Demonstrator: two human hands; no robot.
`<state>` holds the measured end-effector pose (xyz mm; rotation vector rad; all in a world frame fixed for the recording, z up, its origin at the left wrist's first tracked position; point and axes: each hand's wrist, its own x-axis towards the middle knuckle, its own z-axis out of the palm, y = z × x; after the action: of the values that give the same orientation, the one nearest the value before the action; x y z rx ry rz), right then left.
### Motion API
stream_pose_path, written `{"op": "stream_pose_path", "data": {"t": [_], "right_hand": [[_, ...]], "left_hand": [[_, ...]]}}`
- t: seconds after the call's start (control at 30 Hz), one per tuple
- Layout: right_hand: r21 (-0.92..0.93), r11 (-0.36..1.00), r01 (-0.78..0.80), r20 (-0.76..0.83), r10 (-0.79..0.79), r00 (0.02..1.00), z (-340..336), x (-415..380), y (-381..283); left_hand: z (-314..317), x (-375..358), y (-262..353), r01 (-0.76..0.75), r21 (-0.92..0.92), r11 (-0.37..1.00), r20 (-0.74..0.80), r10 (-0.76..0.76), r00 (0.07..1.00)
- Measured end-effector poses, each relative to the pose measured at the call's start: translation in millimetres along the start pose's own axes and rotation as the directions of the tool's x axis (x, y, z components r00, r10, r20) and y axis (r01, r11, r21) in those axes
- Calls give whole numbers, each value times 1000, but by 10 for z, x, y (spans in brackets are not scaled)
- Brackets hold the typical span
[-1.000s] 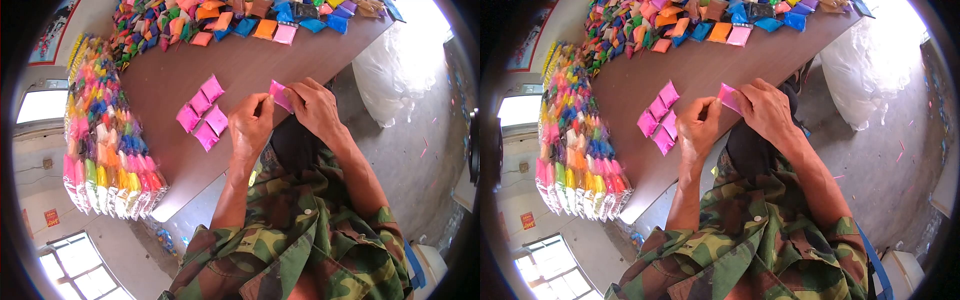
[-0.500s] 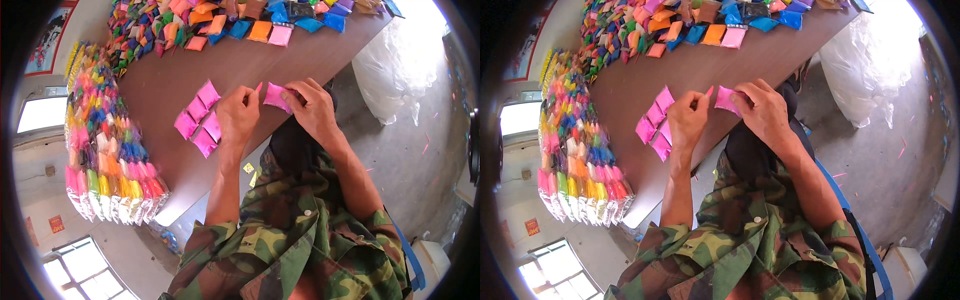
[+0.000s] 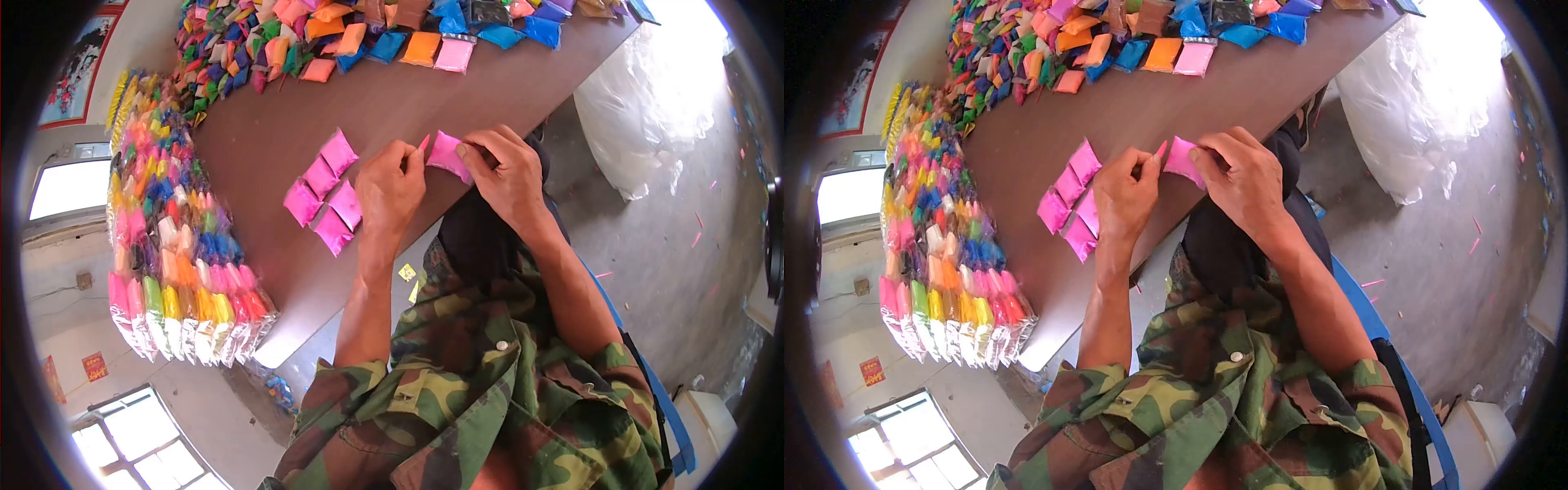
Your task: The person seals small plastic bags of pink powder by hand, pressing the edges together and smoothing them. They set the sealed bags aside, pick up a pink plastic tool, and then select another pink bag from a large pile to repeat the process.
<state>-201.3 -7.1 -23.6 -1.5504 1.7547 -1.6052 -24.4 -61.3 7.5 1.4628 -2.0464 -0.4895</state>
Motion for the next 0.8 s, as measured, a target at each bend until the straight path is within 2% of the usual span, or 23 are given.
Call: {"op": "stream_pose_path", "data": {"t": [0.07, 0.17, 0.37, 0.47, 0.57, 0.67, 0.8], "right_hand": [[3, 1000, -20, -3, 20, 1000, 1, -39, 20], [9, 999, -30, -5, 30, 1000, 12, -34, -9], [-3, 1000, -5, -1, 5, 1000, 3, -39, 15], [2, 1000, 0, -7, 0, 1000, 23, -34, 20], [-2, 1000, -10, -13, 10, 1000, 22, -51, 30], [8, 1000, -16, -13, 16, 1000, 43, -59, 35], [24, 1000, -6, -7, 6, 1000, 25, -33, 10]], "left_hand": [[-61, -72, 69, 22, -82, 996, -8, -22, 1000], [-19, -209, 236, -43, -205, 978, -28, 38, 999], [57, -156, 23, 0, -35, 999, -52, -2, 999], [-21, -127, -23, 23, -95, 995, -28, -26, 999], [-7, -231, 136, -23, -198, 980, -79, 7, 997], [71, -279, 151, -98, -166, 981, -86, 85, 993], [103, -174, 5, -33, -37, 999, -90, 30, 995]]}}
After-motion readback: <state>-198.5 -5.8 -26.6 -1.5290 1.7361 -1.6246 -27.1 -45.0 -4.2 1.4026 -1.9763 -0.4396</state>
